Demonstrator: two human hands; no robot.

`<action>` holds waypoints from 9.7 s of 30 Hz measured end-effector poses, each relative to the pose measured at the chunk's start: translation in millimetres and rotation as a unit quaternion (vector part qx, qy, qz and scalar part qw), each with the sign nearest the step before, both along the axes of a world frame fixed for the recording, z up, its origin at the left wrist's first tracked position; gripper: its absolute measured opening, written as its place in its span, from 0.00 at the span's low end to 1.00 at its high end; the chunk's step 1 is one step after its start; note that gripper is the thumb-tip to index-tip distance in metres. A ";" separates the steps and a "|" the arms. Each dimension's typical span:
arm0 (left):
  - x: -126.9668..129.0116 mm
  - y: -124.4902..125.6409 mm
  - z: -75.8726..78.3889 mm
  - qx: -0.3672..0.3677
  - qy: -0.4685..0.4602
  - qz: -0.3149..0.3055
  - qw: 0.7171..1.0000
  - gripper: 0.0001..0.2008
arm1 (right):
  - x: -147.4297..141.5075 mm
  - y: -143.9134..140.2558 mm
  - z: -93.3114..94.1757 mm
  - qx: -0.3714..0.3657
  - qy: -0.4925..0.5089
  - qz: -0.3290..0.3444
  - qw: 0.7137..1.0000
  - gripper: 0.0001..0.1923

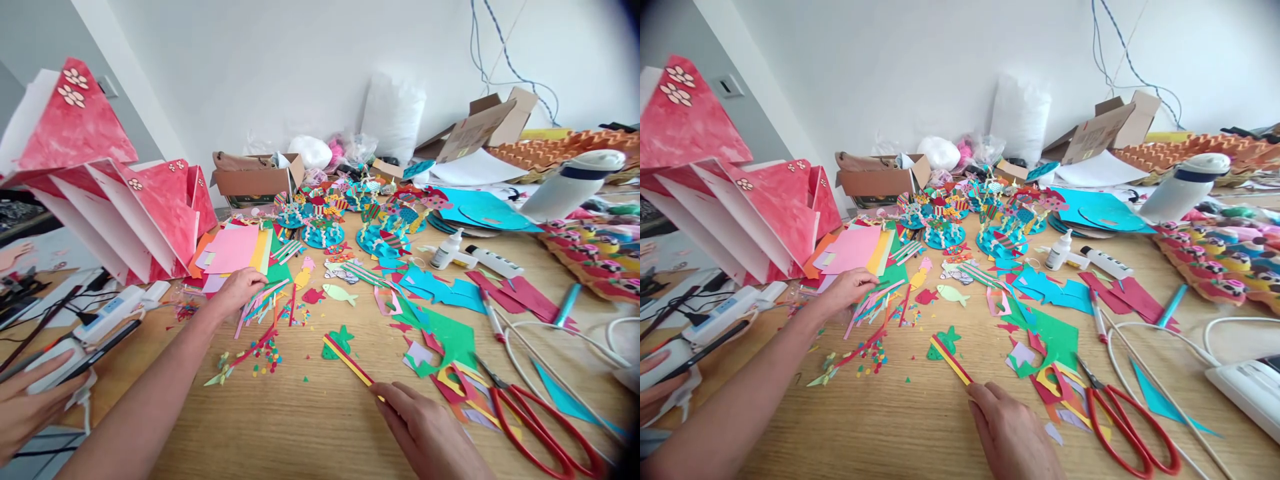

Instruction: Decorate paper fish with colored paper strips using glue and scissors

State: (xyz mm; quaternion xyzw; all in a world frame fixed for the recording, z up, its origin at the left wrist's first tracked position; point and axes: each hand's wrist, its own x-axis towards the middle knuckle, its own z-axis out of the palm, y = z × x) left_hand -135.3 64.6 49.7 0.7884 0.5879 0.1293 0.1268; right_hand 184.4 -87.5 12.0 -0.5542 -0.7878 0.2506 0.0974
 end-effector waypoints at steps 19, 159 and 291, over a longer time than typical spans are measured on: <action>123.8 -81.8 26.5 -0.136 0.032 -0.293 0.946 0.12 | -28.9 18.1 34.5 0.036 0.109 -0.042 0.992 0.09; 108.6 -64.2 -32.0 -0.157 -0.080 -0.053 0.983 0.07 | -30.6 8.2 -8.7 0.041 0.150 -0.114 0.981 0.13; 121.8 -35.4 -35.9 -0.119 0.013 -0.102 0.988 0.06 | -18.7 22.9 -8.6 0.056 0.003 -0.095 0.994 0.12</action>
